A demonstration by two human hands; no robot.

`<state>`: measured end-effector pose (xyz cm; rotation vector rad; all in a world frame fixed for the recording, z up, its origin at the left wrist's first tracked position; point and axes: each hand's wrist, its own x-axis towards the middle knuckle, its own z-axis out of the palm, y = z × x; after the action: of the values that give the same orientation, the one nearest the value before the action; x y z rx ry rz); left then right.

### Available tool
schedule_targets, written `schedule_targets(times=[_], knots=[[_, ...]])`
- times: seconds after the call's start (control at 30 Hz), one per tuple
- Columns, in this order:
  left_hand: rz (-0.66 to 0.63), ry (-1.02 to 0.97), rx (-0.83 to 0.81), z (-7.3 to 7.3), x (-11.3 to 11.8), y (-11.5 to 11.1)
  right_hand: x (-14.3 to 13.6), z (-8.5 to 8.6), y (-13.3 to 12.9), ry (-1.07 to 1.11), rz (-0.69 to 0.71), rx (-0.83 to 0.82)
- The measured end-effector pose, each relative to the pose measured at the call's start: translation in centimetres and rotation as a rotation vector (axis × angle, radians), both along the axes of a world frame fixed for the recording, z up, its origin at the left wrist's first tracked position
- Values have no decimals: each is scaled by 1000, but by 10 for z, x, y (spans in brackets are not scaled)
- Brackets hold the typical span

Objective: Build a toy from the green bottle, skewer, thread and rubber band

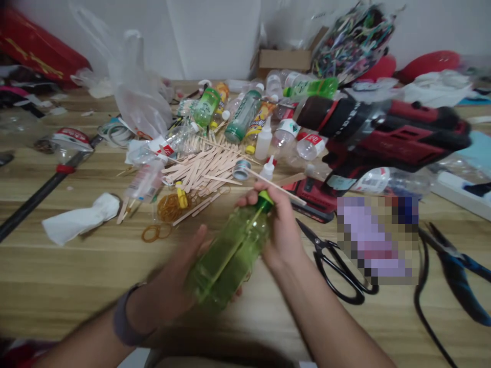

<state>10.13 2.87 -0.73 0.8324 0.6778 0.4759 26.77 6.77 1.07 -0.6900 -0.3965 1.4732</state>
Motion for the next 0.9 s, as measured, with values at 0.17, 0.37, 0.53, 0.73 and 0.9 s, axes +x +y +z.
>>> schedule_targets(times=[0.17, 0.37, 0.53, 0.73, 0.9], knots=[[215, 33, -191, -3, -20, -28, 11, 3, 6, -17, -78, 25], [201, 172, -50, 4, -22, -51, 4, 5, 3, -101, -82, 51], [302, 265, 37, 1, -18, -53, -4, 3, -4, -91, -49, 64], [472, 290, 48, 1, -15, -56, -5, -11, -24, -137, 188, 92], [496, 285, -56, -2, -14, -62, -8, -14, -34, -155, 262, 73]])
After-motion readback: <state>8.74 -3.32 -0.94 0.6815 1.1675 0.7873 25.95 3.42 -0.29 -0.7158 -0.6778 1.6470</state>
